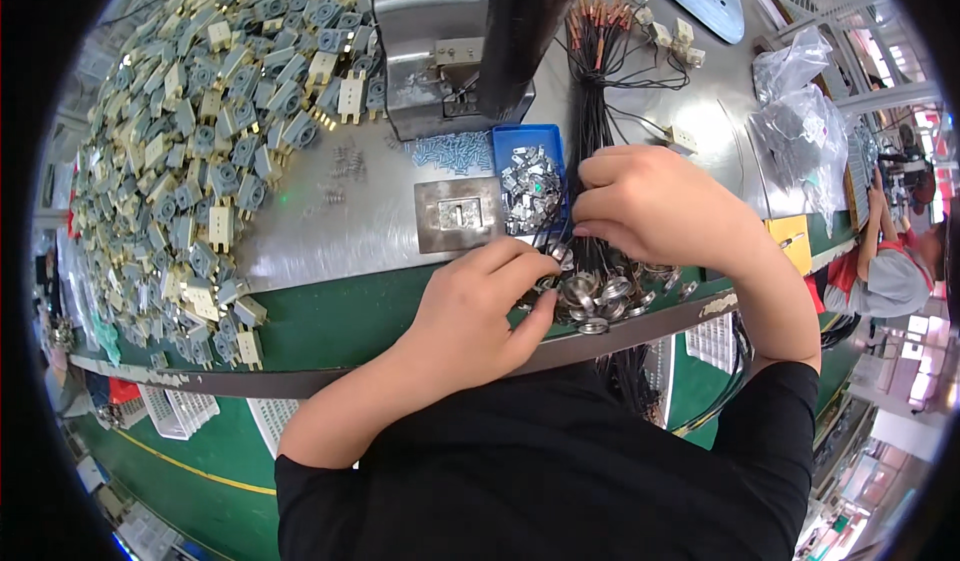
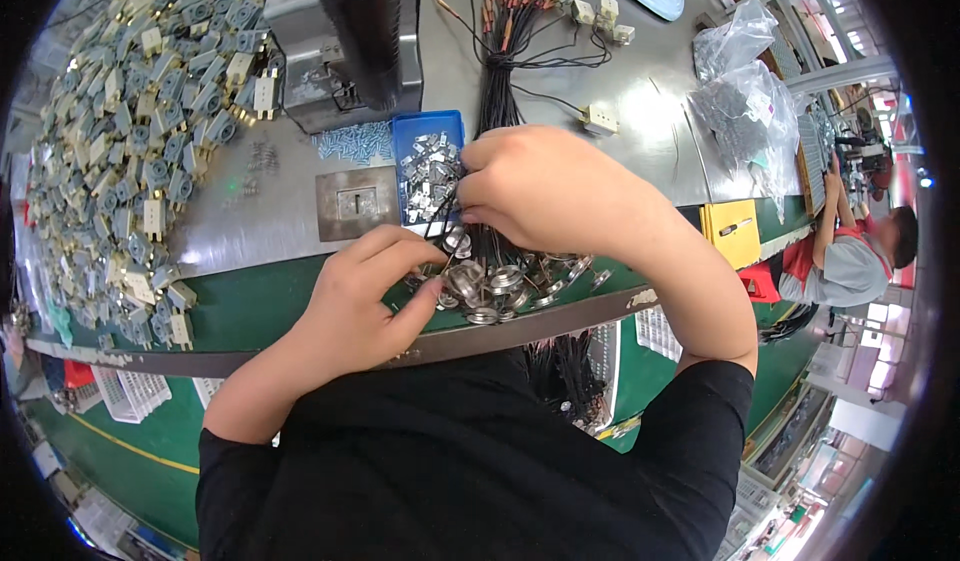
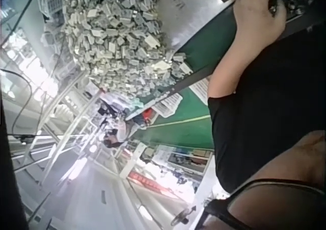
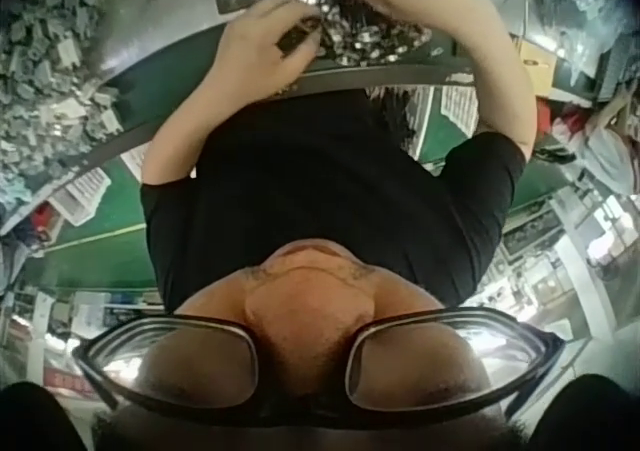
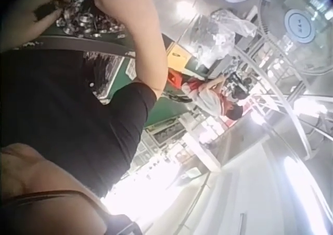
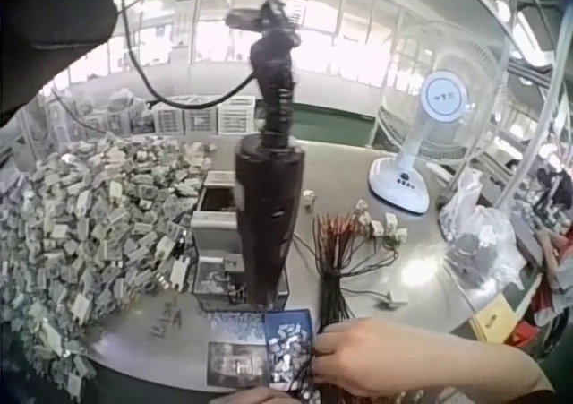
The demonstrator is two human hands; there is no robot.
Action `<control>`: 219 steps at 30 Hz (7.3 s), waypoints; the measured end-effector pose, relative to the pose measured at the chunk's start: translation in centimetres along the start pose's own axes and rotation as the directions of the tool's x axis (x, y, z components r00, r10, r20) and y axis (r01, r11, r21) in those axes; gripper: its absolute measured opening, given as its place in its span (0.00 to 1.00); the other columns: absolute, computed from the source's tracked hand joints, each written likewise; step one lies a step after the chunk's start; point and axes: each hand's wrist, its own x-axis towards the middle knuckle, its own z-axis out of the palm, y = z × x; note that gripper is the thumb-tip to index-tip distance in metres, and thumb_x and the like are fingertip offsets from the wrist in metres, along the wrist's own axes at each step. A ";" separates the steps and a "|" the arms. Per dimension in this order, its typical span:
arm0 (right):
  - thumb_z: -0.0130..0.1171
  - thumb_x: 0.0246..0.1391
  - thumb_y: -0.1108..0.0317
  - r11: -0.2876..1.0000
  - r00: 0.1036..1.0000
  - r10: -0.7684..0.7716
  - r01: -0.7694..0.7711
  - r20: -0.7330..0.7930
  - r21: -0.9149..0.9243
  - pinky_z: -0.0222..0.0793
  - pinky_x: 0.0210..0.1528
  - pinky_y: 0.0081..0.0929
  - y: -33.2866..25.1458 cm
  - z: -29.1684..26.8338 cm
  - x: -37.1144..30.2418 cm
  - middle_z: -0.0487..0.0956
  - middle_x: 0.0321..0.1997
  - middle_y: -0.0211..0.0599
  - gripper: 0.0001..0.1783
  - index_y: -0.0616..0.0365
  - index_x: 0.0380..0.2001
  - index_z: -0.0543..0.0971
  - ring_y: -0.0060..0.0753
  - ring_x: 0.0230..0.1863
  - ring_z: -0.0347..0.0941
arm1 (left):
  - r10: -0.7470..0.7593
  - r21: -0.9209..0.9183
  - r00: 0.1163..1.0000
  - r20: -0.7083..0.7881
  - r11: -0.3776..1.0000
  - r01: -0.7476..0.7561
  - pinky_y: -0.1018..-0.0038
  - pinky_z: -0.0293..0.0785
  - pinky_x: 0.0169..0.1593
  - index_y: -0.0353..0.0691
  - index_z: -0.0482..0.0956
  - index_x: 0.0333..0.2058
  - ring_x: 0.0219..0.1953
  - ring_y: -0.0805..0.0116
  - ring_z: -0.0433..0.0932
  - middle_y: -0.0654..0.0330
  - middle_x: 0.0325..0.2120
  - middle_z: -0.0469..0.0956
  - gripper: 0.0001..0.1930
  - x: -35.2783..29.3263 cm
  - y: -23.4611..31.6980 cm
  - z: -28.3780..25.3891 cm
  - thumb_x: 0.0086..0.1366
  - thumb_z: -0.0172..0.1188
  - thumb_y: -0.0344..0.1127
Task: Assembling small electronic components by attaching wires and using an electric screwdriver to fasten them.
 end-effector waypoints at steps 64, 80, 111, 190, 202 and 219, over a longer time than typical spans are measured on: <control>0.72 0.42 0.77 0.762 0.817 0.062 0.333 -0.574 0.555 0.65 0.21 0.26 0.9 3.8 6.3 0.82 0.21 0.35 0.08 0.62 0.30 0.88 0.31 0.18 0.74 | -0.184 -0.767 0.977 0.112 0.609 0.203 0.57 0.87 0.51 0.19 0.76 0.55 0.45 0.52 0.88 0.41 0.44 0.85 0.20 2.3 -3.8 -5.5 0.76 0.60 0.33; 0.74 0.41 0.73 0.779 0.844 0.063 0.291 -0.532 0.555 0.57 0.19 0.25 -0.6 2.1 5.0 0.78 0.19 0.28 0.05 0.56 0.24 0.85 0.25 0.14 0.66 | -0.036 -0.935 0.965 0.261 0.241 0.262 0.63 0.86 0.49 0.25 0.78 0.51 0.43 0.61 0.87 0.50 0.43 0.84 0.18 2.2 -4.9 -4.9 0.66 0.71 0.26; 0.66 0.53 0.79 0.837 0.851 -0.005 0.291 -0.526 0.463 0.75 0.32 0.33 -1.5 3.4 5.7 0.83 0.30 0.43 0.19 0.69 0.50 0.84 0.45 0.28 0.80 | 0.379 0.330 0.773 -0.510 0.915 -0.231 0.75 0.80 0.37 0.33 0.81 0.43 0.34 0.65 0.87 0.52 0.34 0.87 0.12 3.0 -5.2 -4.0 0.62 0.67 0.16; 0.71 0.45 0.72 0.984 0.987 0.158 -0.155 -0.030 0.082 0.69 0.47 0.44 2.0 4.6 5.1 0.82 0.32 0.48 0.09 0.63 0.28 0.81 0.55 0.38 0.78 | -0.214 0.415 0.517 -0.829 0.385 0.824 0.62 0.75 0.33 0.42 0.86 0.35 0.30 0.59 0.82 0.60 0.27 0.81 0.10 -15.1 -3.9 -11.1 0.54 0.74 0.35; 0.60 0.58 0.77 0.938 0.951 0.194 -0.109 -0.239 0.329 0.70 0.41 0.40 0.8 3.7 5.6 0.76 0.33 0.49 0.07 0.65 0.37 0.72 0.53 0.36 0.75 | -0.289 0.452 0.670 -0.684 0.553 0.700 0.68 0.75 0.34 0.38 0.83 0.48 0.30 0.61 0.78 0.56 0.37 0.83 0.22 -15.8 -3.1 -11.5 0.54 0.77 0.33; 0.65 0.52 0.83 0.970 0.927 0.122 -0.037 -0.355 0.238 0.72 0.37 0.39 -0.4 2.3 4.1 0.79 0.34 0.47 0.10 0.65 0.38 0.77 0.54 0.34 0.78 | 0.110 0.356 0.924 -0.366 0.934 0.030 0.77 0.78 0.35 0.35 0.86 0.47 0.35 0.72 0.81 0.59 0.37 0.83 0.23 -5.2 0.8 -11.4 0.49 0.78 0.23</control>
